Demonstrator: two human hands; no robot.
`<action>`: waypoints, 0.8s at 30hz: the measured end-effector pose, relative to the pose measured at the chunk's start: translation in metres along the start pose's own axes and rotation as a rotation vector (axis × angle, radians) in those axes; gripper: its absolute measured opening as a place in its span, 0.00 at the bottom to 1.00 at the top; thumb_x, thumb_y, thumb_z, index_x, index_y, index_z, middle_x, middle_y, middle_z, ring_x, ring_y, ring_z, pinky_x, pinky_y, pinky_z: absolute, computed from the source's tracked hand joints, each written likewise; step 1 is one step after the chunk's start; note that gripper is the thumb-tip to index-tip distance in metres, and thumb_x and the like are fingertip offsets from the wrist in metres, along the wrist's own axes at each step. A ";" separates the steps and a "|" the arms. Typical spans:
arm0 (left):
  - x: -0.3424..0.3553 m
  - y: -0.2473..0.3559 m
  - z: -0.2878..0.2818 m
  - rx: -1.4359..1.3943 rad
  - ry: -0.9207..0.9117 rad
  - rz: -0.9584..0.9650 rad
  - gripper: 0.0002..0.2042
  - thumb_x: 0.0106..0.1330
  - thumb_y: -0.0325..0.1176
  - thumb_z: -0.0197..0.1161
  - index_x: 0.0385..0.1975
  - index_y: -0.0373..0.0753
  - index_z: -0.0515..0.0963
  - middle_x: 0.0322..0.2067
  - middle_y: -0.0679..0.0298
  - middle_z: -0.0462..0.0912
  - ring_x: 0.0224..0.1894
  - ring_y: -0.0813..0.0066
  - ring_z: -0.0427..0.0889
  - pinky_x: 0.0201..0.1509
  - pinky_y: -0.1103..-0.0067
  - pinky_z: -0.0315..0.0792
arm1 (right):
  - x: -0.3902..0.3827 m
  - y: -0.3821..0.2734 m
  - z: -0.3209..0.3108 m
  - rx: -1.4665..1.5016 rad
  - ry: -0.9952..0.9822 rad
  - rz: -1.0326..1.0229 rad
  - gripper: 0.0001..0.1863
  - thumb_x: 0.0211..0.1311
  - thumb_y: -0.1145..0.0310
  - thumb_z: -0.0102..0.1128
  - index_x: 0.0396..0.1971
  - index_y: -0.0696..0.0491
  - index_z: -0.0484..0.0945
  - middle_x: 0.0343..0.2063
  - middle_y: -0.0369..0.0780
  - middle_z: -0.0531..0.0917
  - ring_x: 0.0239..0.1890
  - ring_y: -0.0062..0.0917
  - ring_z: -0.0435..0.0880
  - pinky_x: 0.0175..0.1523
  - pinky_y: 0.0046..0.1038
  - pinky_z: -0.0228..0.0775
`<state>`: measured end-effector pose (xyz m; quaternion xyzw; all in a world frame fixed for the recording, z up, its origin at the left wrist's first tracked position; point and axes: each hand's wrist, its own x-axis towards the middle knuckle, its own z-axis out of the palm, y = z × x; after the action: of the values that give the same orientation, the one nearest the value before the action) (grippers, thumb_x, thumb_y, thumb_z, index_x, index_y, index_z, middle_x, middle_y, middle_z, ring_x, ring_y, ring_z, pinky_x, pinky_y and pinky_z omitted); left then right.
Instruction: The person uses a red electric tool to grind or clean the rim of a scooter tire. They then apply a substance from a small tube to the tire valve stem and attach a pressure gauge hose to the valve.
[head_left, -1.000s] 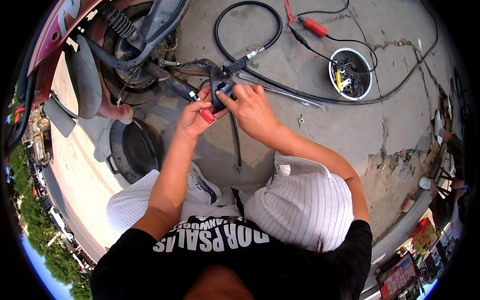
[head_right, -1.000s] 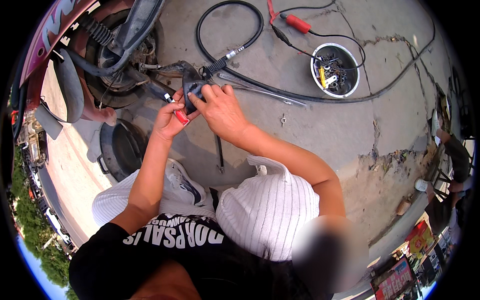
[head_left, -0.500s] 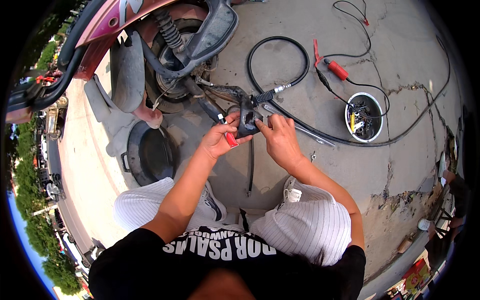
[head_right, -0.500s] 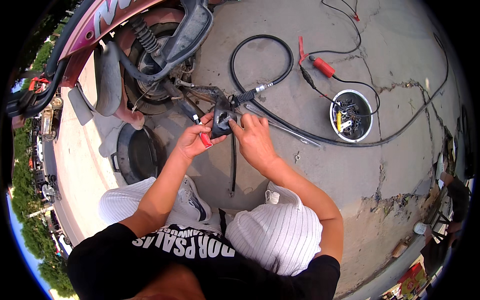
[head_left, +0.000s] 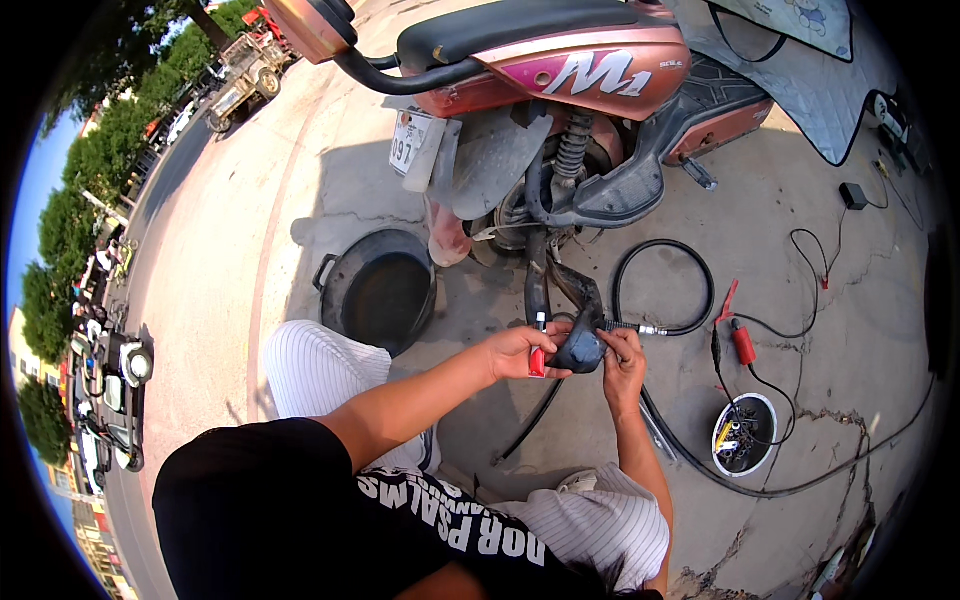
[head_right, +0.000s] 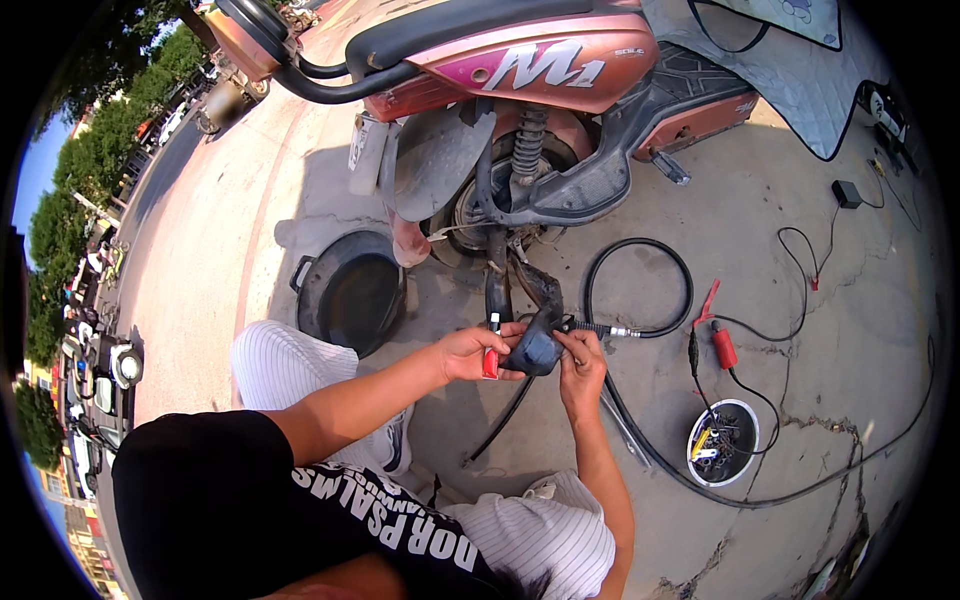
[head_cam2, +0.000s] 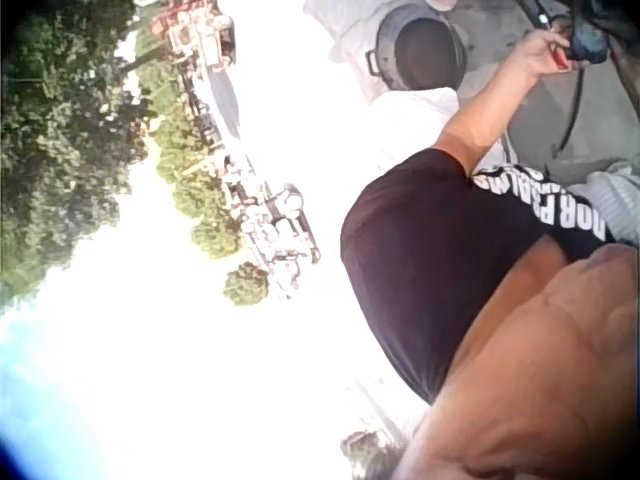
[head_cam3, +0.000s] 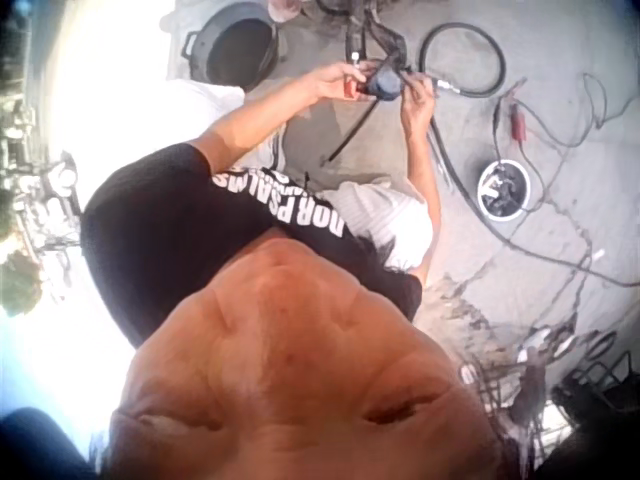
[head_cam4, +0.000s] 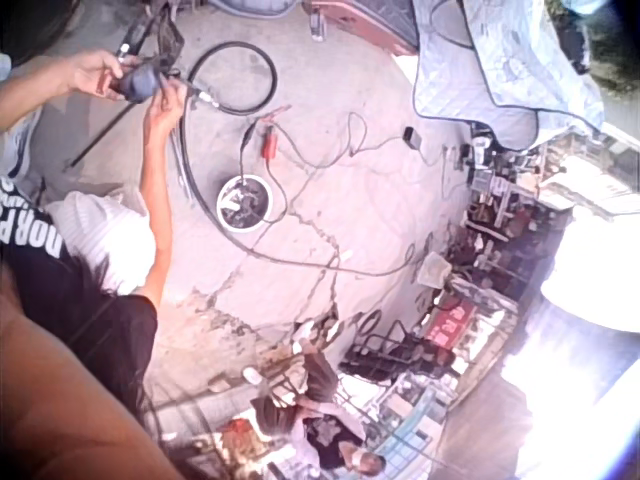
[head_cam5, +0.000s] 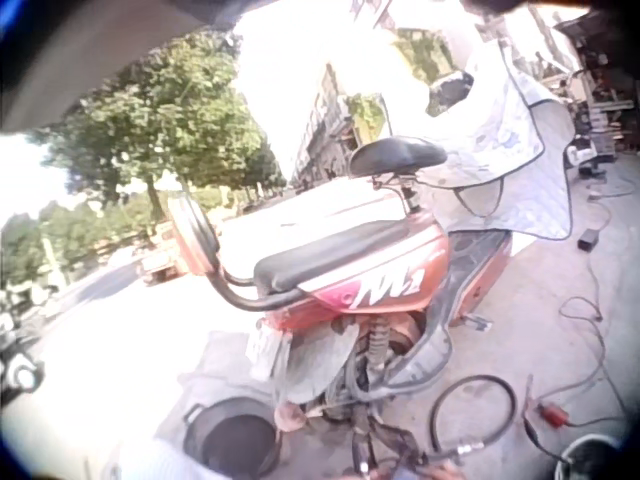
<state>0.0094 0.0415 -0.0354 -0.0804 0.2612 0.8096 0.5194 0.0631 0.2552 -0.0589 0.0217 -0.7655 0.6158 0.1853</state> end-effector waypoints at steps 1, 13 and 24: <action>0.000 -0.003 -0.003 -0.026 -0.006 -0.005 0.28 0.61 0.19 0.51 0.64 0.42 0.63 0.61 0.61 0.71 0.60 0.62 0.75 0.58 0.57 0.74 | -0.003 -0.001 0.000 -0.018 0.015 -0.008 0.15 0.51 0.89 0.58 0.37 0.58 0.85 0.30 0.38 0.76 0.34 0.26 0.77 0.42 0.22 0.69; 0.000 -0.011 -0.008 0.069 0.000 -0.026 0.30 0.60 0.19 0.52 0.66 0.40 0.61 0.64 0.64 0.68 0.59 0.69 0.75 0.60 0.57 0.73 | -0.039 0.047 -0.002 0.384 0.113 0.535 0.09 0.64 0.68 0.61 0.26 0.57 0.80 0.32 0.36 0.78 0.32 0.21 0.76 0.38 0.23 0.73; 0.032 -0.051 0.002 0.418 0.134 0.242 0.32 0.62 0.19 0.51 0.70 0.38 0.56 0.67 0.54 0.61 0.66 0.63 0.67 0.69 0.62 0.65 | -0.091 -0.001 0.009 0.696 -0.184 0.773 0.22 0.71 0.57 0.54 0.52 0.60 0.71 0.42 0.45 0.82 0.41 0.27 0.84 0.47 0.27 0.78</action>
<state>0.0402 0.0847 -0.0642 0.0071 0.4648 0.7870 0.4057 0.1459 0.2287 -0.0873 -0.1482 -0.4811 0.8524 -0.1415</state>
